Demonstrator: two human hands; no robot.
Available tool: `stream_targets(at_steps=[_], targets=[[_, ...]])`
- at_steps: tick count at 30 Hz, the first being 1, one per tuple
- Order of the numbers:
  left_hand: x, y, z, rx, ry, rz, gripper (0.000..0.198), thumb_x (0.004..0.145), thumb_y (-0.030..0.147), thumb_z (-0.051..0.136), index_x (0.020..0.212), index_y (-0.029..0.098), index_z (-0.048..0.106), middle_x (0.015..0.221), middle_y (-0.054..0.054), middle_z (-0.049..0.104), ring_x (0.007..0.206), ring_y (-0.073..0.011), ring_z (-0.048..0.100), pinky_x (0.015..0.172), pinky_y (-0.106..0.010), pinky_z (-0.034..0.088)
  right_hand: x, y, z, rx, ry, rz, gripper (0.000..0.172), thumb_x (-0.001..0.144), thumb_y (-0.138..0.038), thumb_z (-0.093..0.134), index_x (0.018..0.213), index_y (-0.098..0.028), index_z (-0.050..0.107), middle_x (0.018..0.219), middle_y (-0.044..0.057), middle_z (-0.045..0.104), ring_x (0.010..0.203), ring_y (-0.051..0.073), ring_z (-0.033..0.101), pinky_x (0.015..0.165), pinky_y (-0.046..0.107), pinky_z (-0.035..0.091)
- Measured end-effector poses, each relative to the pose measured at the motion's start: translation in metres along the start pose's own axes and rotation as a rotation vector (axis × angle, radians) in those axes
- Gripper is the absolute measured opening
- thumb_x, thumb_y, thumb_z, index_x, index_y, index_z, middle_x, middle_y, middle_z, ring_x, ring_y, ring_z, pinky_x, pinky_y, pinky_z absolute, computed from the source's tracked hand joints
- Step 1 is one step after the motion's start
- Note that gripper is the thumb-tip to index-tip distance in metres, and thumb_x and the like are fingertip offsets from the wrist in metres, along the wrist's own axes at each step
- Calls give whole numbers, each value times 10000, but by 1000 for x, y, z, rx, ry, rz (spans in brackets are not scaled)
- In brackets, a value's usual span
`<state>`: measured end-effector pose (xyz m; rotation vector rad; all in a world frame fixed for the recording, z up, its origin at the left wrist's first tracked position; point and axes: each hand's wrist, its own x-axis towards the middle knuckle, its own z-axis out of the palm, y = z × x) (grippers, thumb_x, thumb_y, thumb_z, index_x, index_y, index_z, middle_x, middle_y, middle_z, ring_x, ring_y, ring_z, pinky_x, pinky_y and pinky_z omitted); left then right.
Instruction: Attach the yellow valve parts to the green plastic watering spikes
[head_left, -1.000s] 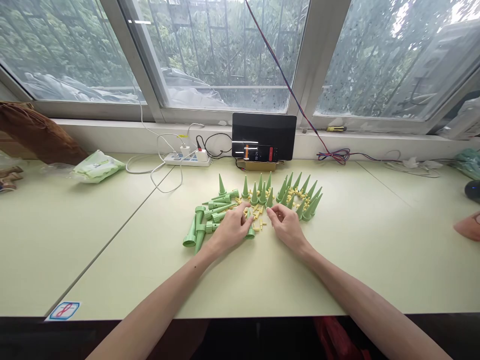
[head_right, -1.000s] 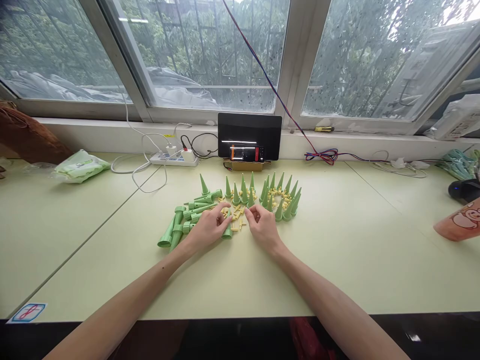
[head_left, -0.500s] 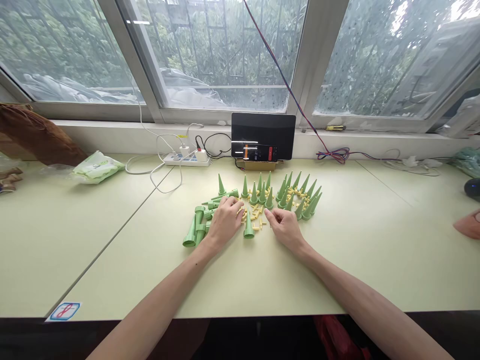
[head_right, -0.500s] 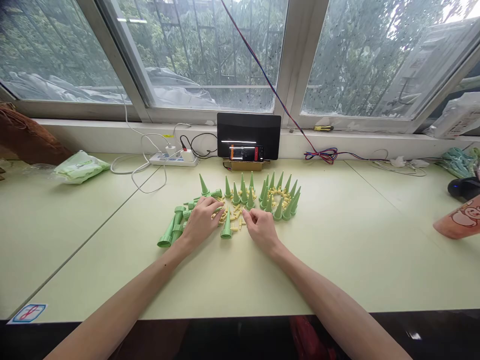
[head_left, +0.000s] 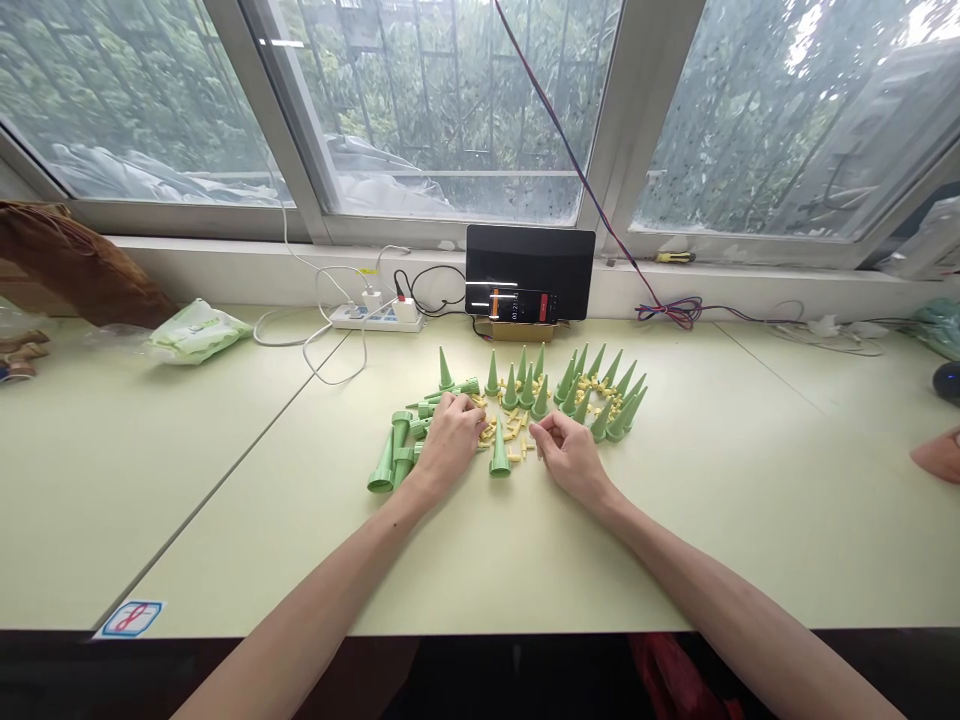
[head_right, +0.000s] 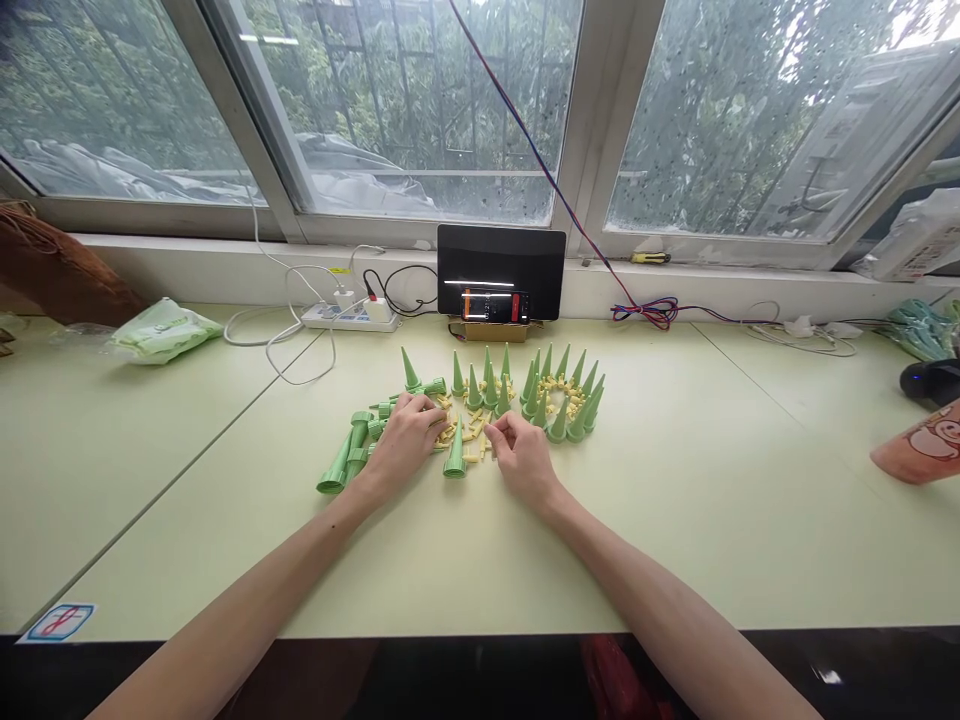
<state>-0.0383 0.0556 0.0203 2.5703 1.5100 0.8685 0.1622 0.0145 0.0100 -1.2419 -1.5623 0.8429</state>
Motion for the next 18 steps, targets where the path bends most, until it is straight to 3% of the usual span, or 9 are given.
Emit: stream_targets(at_steps=[7, 18], targets=[[0, -1, 2, 15, 2, -3, 214, 912, 155, 509, 783, 180, 678, 849, -91, 593, 887, -256, 478, 809, -430, 481, 0, -1, 0, -140, 16, -63, 426, 931, -523, 510, 644, -215, 445, 529, -46, 394, 494, 117, 324, 482, 274, 236], [0, 0, 2, 9, 46, 23, 172, 928, 140, 510, 816, 173, 636, 888, -90, 592, 928, -262, 487, 828, -420, 482, -1, -5, 0, -177, -1, -109, 432, 929, -414, 512, 567, -203, 406, 519, -39, 364, 501, 113, 314, 512, 270, 240]])
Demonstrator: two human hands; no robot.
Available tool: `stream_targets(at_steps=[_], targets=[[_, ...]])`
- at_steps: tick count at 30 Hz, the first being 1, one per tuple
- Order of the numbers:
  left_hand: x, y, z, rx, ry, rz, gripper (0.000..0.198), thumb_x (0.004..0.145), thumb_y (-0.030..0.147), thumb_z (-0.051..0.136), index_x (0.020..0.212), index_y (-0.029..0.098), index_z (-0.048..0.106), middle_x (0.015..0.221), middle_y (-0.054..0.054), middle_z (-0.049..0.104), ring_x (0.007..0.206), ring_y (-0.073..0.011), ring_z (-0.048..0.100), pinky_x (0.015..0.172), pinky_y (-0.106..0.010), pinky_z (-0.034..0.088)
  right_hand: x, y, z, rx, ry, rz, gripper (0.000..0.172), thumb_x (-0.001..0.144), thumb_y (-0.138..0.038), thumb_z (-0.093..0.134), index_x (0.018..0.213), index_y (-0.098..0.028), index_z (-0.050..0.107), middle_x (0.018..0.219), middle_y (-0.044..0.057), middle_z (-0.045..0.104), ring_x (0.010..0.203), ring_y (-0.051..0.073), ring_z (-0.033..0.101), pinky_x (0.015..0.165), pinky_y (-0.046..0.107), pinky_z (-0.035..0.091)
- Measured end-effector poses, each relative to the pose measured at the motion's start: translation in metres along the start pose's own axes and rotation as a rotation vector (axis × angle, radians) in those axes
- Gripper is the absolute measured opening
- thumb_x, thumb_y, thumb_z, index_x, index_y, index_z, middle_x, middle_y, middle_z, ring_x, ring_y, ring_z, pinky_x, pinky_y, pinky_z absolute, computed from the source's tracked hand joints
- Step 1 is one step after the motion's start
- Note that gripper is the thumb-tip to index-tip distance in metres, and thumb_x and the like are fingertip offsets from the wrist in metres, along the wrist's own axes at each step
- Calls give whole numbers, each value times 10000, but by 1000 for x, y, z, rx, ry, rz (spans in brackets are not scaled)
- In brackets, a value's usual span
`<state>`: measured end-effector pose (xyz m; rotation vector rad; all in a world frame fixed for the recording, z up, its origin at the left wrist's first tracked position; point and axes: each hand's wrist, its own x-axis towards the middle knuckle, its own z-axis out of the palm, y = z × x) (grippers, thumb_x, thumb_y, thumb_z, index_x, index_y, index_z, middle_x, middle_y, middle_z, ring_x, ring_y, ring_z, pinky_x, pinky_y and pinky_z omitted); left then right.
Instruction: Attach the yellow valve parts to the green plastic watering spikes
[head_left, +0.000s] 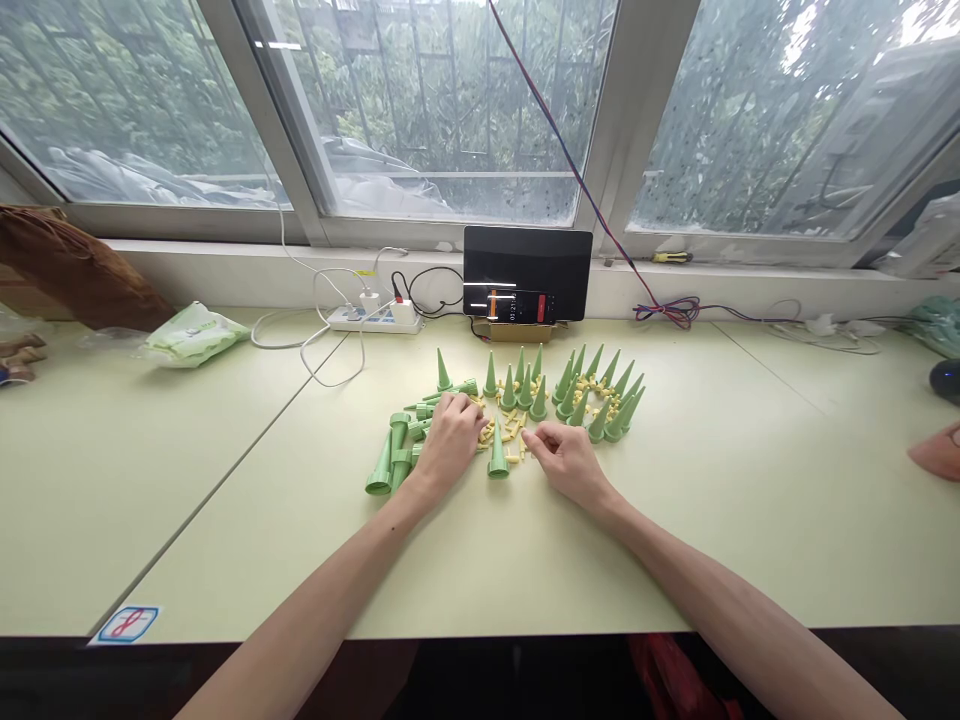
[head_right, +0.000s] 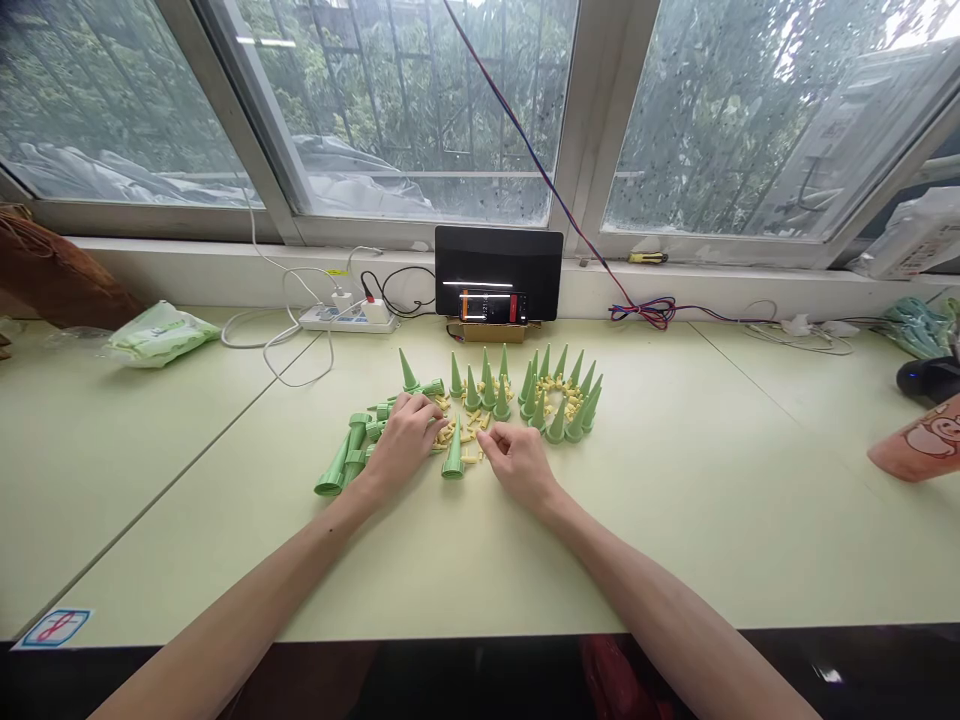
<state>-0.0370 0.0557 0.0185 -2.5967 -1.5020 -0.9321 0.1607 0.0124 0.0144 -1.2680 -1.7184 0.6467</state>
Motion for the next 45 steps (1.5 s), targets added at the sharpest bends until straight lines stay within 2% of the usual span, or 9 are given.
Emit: stream_targets(at_steps=[6, 17, 35, 41, 45], targets=[[0, 9, -5, -78, 67, 30, 142, 942, 167, 526, 833, 170, 617, 888, -77, 587, 927, -244, 490, 837, -392, 481, -1, 2, 0, 15, -18, -20, 358, 924, -384, 533, 620, -199, 497, 536, -30, 448, 498, 119, 373, 506, 265, 281], [-4, 23, -2, -264, 194, 101, 79, 947, 195, 564, 898, 181, 624, 907, -50, 605, 934, -205, 524, 821, -349, 487, -2, -3, -3, 143, -56, 45, 351, 942, -426, 528, 669, -206, 518, 510, -5, 600, 377, 129, 525, 430, 254, 408], [-7, 30, 1, -313, 245, 124, 60, 931, 199, 596, 889, 188, 636, 878, -38, 604, 910, -192, 532, 810, -334, 488, -6, -6, -2, 295, -40, 47, 376, 961, -466, 539, 705, -191, 551, 548, 1, 617, 343, 126, 539, 336, 246, 418], [-7, 31, 1, -331, 247, 130, 52, 927, 200, 605, 894, 186, 642, 874, -40, 605, 908, -191, 535, 805, -335, 489, -4, -4, 1, 388, 13, 73, 377, 942, -505, 562, 734, -191, 550, 577, -3, 615, 385, 128, 567, 358, 246, 452], [-7, 32, 0, -348, 261, 129, 46, 916, 200, 621, 881, 190, 647, 863, -36, 611, 887, -185, 537, 786, -326, 492, -3, -4, 2, 430, 18, 85, 336, 941, -519, 559, 873, -190, 576, 660, -1, 636, 428, 124, 583, 390, 245, 474]])
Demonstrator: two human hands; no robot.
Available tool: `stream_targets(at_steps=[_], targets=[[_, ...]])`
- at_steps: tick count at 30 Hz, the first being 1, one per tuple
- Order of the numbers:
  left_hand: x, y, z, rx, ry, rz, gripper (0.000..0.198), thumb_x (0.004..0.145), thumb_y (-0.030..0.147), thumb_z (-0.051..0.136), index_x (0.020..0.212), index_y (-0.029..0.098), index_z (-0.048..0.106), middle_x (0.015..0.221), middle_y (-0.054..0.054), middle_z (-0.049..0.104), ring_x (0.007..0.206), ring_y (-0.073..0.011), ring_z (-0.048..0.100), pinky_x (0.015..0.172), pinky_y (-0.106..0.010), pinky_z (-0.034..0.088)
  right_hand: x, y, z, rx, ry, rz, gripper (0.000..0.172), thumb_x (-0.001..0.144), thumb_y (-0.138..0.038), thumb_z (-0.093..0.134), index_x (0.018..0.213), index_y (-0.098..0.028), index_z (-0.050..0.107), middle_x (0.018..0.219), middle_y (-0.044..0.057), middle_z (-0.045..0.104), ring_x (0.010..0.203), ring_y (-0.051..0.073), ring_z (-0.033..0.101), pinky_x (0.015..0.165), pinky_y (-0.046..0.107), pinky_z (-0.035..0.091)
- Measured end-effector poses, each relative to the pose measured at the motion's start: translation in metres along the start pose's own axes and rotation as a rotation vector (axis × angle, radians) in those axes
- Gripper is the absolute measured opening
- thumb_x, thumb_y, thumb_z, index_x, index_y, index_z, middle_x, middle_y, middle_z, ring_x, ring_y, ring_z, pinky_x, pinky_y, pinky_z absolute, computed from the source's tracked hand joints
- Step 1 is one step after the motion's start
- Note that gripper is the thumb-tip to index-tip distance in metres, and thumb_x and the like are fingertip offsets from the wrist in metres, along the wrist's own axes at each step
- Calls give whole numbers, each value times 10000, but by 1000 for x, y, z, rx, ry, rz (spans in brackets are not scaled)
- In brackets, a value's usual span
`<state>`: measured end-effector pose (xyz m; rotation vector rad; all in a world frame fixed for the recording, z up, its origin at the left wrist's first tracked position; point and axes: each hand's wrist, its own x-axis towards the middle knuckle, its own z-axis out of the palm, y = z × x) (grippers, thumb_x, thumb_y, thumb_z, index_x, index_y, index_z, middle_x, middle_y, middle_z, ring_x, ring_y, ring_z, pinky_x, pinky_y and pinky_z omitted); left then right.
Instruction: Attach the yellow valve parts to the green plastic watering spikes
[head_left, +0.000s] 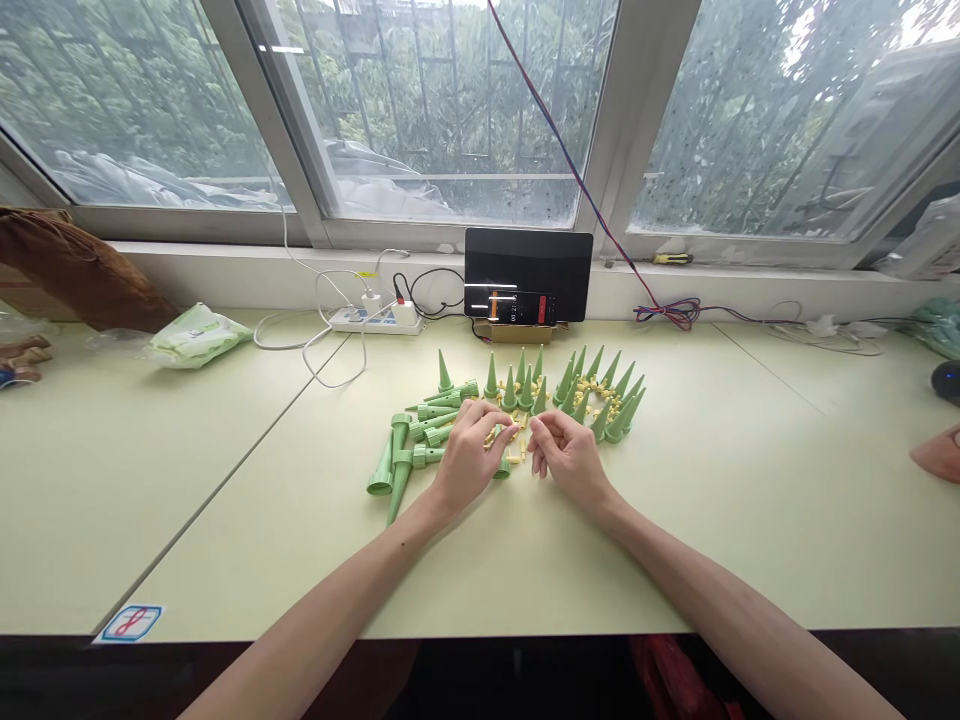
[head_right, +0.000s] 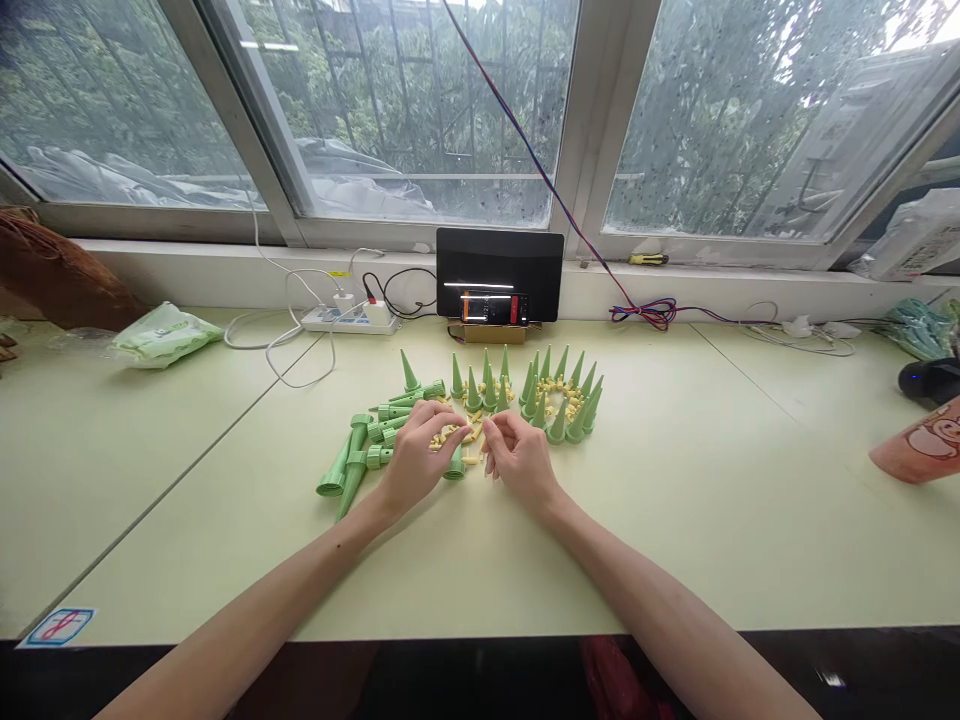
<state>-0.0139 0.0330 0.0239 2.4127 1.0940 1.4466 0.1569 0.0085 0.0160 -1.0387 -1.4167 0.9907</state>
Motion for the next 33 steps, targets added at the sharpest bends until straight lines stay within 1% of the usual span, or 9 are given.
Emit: stream_targets(at_steps=[2, 4, 7, 12, 18, 21, 24, 30, 33], targets=[[0, 1, 0, -9, 3, 15, 48, 912, 198, 626, 871, 191, 648, 850, -33, 610, 866, -181, 538, 776, -323, 493, 0, 0, 0, 10, -17, 9, 328, 944, -523, 552, 966, -197, 574, 716, 3, 652, 445, 125, 594, 403, 249, 484], [0, 2, 0, -17, -2, 34, 51, 913, 198, 625, 870, 190, 649, 848, -34, 610, 858, -179, 543, 774, -324, 494, 0, 0, 0, 17, -39, 13, 330, 946, -526, 545, 1000, -202, 571, 759, 10, 662, 465, 127, 608, 416, 253, 496], [-1, 4, 1, -33, -28, 47, 61, 922, 206, 615, 875, 192, 652, 856, -39, 610, 867, -180, 554, 776, -329, 492, 0, 2, 0, 34, -70, 11, 321, 948, -520, 544, 987, -202, 575, 783, 18, 670, 494, 134, 627, 427, 256, 506], [-2, 4, 2, -64, -75, 45, 66, 927, 198, 609, 870, 193, 642, 871, -39, 612, 867, -176, 550, 784, -331, 486, 1, 1, 0, 91, -86, 30, 314, 923, -510, 591, 955, -197, 589, 727, 4, 649, 512, 140, 630, 420, 248, 499], [-2, 5, 1, -82, -141, -4, 71, 928, 210, 600, 868, 197, 636, 881, -39, 608, 870, -181, 553, 796, -344, 486, 3, 0, -2, 138, -74, 52, 314, 878, -497, 656, 905, -188, 611, 651, -8, 613, 510, 135, 601, 423, 242, 493], [-3, 6, 1, -83, -179, -19, 39, 918, 212, 608, 894, 197, 635, 916, -45, 609, 893, -186, 558, 805, -345, 490, 4, 0, -2, 128, -58, 70, 318, 860, -498, 673, 892, -188, 613, 655, -4, 613, 508, 136, 586, 430, 250, 496], [-3, 8, 0, -83, -185, -26, 25, 907, 205, 608, 921, 199, 628, 949, -55, 610, 914, -193, 565, 812, -346, 497, 4, 1, -2, 108, -42, 75, 319, 858, -503, 671, 879, -190, 612, 651, -7, 600, 500, 135, 574, 435, 258, 497], [-1, 9, -1, -66, -171, -65, 205, 891, 153, 567, 1088, 188, 611, 1015, -75, 591, 964, -202, 581, 836, -345, 510, 3, 1, -2, 93, -35, 47, 296, 882, -478, 650, 882, -183, 624, 688, 1, 596, 504, 120, 560, 437, 246, 480], [-2, 8, -1, -61, -189, -91, 206, 907, 154, 545, 1094, 188, 626, 1025, -74, 589, 986, -201, 583, 867, -348, 509, 3, 1, -2, 85, -35, 39, 305, 884, -487, 646, 882, -183, 622, 697, 3, 598, 508, 119, 559, 438, 244, 478]])
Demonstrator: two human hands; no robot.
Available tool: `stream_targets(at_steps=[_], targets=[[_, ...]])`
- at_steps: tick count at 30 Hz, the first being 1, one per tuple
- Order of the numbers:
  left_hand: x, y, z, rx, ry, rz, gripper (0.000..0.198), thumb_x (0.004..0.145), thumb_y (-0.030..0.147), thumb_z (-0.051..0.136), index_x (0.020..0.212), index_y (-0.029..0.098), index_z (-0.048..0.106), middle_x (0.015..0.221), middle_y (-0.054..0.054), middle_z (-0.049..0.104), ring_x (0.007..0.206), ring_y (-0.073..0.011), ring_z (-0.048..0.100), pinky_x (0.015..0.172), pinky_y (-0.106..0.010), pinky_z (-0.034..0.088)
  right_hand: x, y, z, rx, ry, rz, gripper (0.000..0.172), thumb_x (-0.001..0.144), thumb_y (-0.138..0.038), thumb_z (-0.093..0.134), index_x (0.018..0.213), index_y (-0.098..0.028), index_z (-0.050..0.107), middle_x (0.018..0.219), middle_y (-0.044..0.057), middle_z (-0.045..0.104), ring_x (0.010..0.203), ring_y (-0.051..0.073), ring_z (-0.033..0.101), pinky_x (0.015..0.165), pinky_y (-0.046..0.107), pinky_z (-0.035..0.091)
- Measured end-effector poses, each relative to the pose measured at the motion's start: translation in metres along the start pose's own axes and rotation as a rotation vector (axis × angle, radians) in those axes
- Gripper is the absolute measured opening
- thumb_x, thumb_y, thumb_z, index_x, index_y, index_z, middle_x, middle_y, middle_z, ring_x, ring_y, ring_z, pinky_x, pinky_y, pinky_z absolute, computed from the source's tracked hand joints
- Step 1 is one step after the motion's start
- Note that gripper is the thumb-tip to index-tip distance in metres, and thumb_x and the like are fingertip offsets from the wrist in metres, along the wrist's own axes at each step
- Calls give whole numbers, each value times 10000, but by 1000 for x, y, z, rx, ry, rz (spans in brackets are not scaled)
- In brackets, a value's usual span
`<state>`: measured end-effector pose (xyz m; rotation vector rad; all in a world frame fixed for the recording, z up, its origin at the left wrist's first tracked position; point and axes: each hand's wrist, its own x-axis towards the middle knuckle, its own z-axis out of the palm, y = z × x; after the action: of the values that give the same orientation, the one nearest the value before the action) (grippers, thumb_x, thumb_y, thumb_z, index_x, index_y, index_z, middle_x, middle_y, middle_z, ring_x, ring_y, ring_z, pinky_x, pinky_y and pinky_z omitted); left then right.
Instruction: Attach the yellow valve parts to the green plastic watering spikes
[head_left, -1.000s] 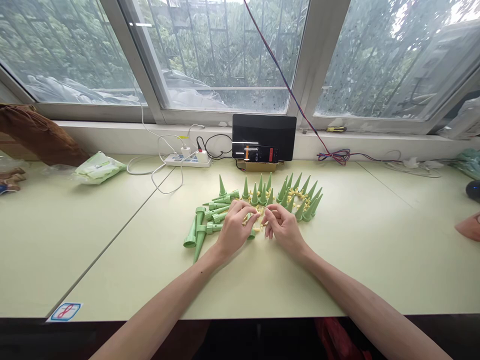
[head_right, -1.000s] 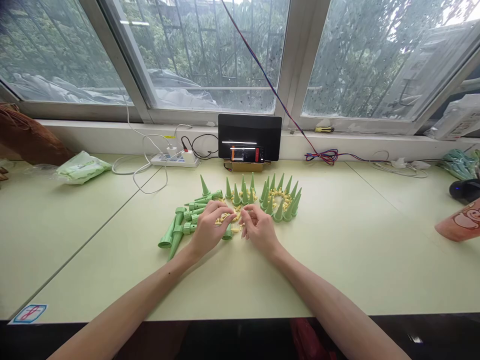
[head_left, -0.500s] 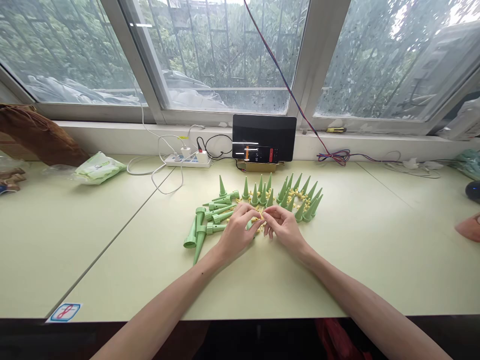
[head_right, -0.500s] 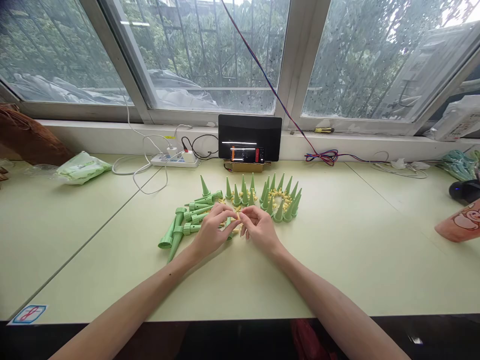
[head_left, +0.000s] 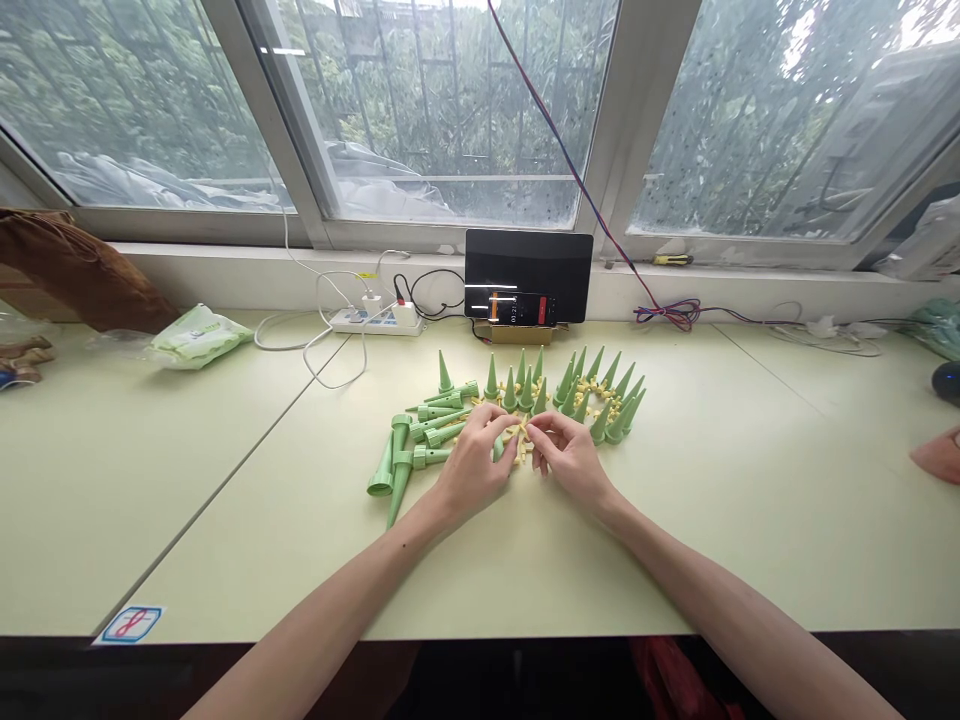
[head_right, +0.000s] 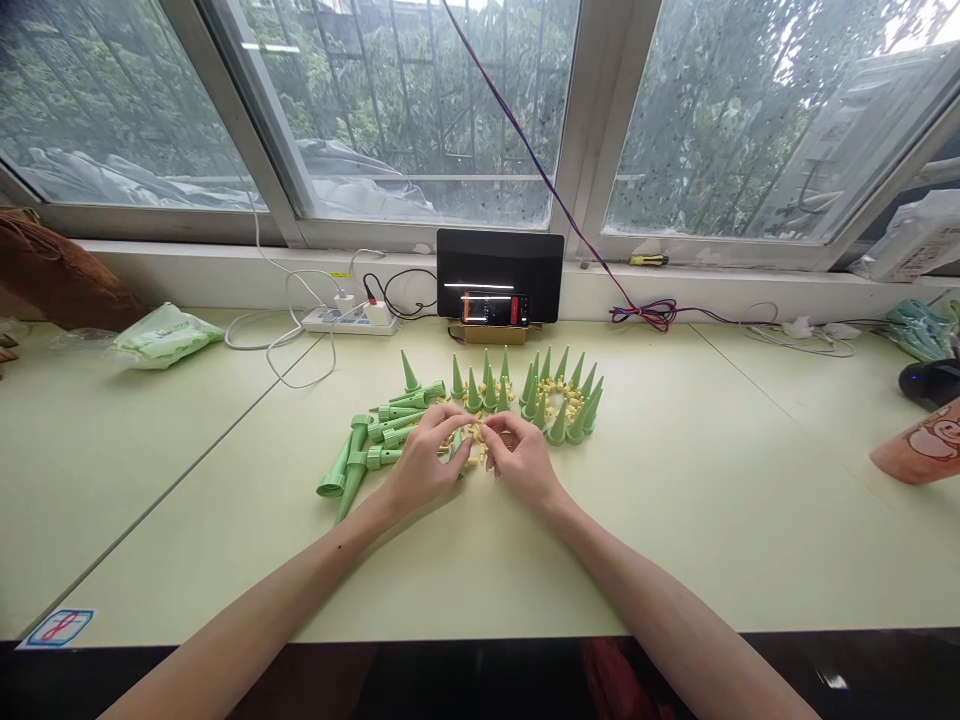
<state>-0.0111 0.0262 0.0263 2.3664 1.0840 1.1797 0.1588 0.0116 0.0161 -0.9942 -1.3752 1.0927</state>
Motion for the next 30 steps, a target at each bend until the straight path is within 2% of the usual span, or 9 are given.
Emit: stream_targets(at_steps=[6, 14, 19, 24, 30], targets=[[-1, 0, 1, -12, 9, -21, 89, 933, 206, 551, 970, 185, 629, 999, -68, 586, 957, -195, 579, 848, -348, 510, 0, 1, 0, -31, 5, -5, 334, 884, -520, 631, 871, -187, 609, 735, 10, 610, 511, 119, 557, 446, 250, 480], [0, 1, 0, -9, 16, -26, 83, 937, 211, 547, 900, 188, 618, 966, -60, 587, 933, -188, 585, 841, -337, 498, 0, -1, -1, -66, 0, -19, 301, 892, -495, 627, 910, -194, 627, 802, 18, 622, 529, 117, 559, 459, 251, 482], [1, -2, -2, 38, 26, -74, 92, 935, 236, 545, 910, 188, 620, 856, -33, 598, 742, -151, 567, 677, -282, 453, 0, -2, -2, -118, 63, -27, 311, 897, -507, 617, 906, -196, 613, 855, 33, 637, 522, 115, 558, 449, 251, 462], [0, -4, -5, 134, -95, -175, 139, 926, 268, 535, 876, 192, 640, 653, 9, 569, 577, -138, 507, 580, -272, 368, 2, -1, -5, -120, 140, -40, 312, 909, -515, 602, 909, -204, 579, 793, 16, 622, 497, 115, 544, 429, 248, 442], [0, -4, -5, 167, -179, -178, 213, 920, 291, 525, 848, 189, 698, 620, -13, 598, 559, -150, 515, 551, -271, 345, 1, -1, -3, -154, 121, -42, 368, 907, -576, 573, 873, -209, 582, 741, 12, 618, 485, 127, 546, 441, 263, 451]])
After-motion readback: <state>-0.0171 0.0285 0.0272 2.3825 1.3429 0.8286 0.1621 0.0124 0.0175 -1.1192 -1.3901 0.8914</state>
